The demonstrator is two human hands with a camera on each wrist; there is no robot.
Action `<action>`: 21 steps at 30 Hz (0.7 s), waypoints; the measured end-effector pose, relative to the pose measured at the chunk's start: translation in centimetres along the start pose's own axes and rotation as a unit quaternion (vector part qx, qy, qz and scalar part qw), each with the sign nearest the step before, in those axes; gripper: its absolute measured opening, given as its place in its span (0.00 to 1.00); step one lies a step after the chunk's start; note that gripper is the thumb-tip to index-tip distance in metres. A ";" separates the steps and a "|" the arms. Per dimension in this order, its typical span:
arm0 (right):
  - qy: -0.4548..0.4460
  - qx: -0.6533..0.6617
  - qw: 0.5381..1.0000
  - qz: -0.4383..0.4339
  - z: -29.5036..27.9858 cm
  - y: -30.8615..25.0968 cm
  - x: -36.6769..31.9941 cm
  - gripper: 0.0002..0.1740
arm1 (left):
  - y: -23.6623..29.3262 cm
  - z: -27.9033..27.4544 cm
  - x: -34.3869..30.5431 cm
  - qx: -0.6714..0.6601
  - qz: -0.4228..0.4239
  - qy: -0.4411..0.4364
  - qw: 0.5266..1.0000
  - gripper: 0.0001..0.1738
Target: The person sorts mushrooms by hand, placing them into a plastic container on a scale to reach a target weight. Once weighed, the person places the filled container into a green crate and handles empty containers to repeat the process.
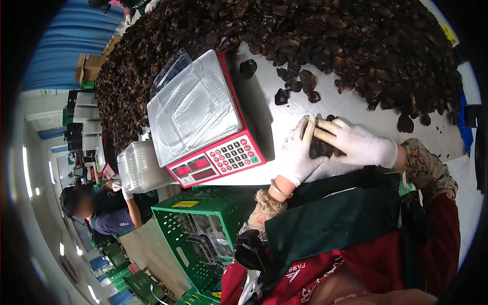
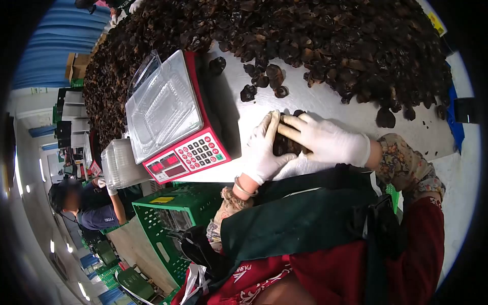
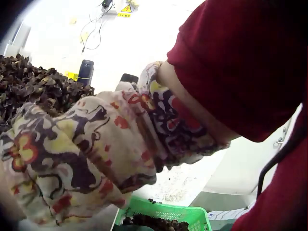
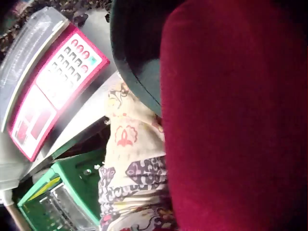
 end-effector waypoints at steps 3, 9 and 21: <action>0.095 0.055 0.994 -0.022 -1.5 2.3 1.6 0.33 | -1.7 -0.4 2.4 -0.161 -0.041 -0.013 0.986 0.58; 0.021 0.171 0.985 -0.007 -3.9 5.5 4.6 0.26 | -3.1 -2.9 5.7 -0.193 -0.046 0.017 0.980 0.39; 0.135 0.134 0.944 -0.270 -17.1 -11.4 11.9 0.23 | -1.3 -23.9 -6.5 0.090 0.060 0.364 0.925 0.32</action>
Point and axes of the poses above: each hand's wrist, its own x-axis towards the middle knuckle, its own z-axis out of the palm, y = z × x, the point moved 10 cm from there along x, towards the middle knuckle, and after that the axes turned 14 degrees about -y, right-handed, at the moved point
